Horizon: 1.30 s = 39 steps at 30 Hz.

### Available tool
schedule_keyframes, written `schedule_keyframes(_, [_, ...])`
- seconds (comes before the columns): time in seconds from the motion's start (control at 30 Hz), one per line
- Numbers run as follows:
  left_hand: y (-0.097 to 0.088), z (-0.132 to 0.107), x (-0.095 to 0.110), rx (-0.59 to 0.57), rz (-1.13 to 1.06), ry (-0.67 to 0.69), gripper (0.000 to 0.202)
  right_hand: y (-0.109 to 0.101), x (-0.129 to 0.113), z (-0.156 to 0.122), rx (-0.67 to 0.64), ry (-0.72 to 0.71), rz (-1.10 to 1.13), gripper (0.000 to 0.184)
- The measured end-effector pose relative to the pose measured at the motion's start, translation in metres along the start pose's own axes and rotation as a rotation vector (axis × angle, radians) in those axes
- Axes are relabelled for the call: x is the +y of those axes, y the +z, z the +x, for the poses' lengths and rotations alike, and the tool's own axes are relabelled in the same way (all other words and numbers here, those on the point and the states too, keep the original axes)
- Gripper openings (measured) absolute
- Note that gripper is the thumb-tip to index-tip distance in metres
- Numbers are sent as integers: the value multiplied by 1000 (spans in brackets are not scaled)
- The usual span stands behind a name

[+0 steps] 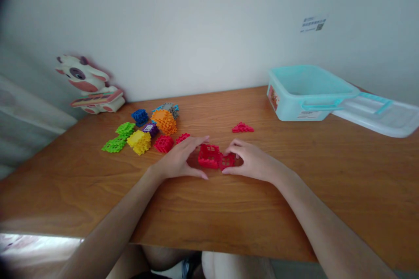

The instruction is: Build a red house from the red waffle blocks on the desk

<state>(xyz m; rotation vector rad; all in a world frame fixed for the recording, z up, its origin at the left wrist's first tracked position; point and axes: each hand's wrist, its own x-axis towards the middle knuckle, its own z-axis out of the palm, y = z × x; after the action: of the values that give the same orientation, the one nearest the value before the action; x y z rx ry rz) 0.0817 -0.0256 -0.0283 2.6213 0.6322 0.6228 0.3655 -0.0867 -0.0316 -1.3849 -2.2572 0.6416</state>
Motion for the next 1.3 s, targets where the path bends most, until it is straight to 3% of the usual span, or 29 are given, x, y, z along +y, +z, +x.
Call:
schedule_keyframes(0.13, [-13,-2,-8,174,252,-39,57,3,-3,0,28,31,4,48])
schedule_keyframes(0.2, [-15,-3,-16,212,381,-108,46,4,-4,1,41,42,-7,48])
schedule_keyframes(0.4, [-13,-7,-31,126,524,-222,51,2,-9,1,12,32,-41,45])
schedule_keyframes(0.77, [-12,-9,-34,152,510,-300,37,3,-13,0,61,-23,-59,38])
schedule_keyframes(0.9, [-14,-7,-32,243,499,-287,36,3,-14,0,127,-48,-77,37])
schedule_keyframes(1.07, [-17,-6,-20,394,326,-140,37,6,-14,-1,297,-63,-54,35])
schedule_keyframes(1.2, [-8,-6,-6,341,139,122,46,9,-16,-2,398,-154,-55,39])
schedule_keyframes(1.3, [5,-4,3,285,78,302,45,12,-21,-4,392,-305,-139,28])
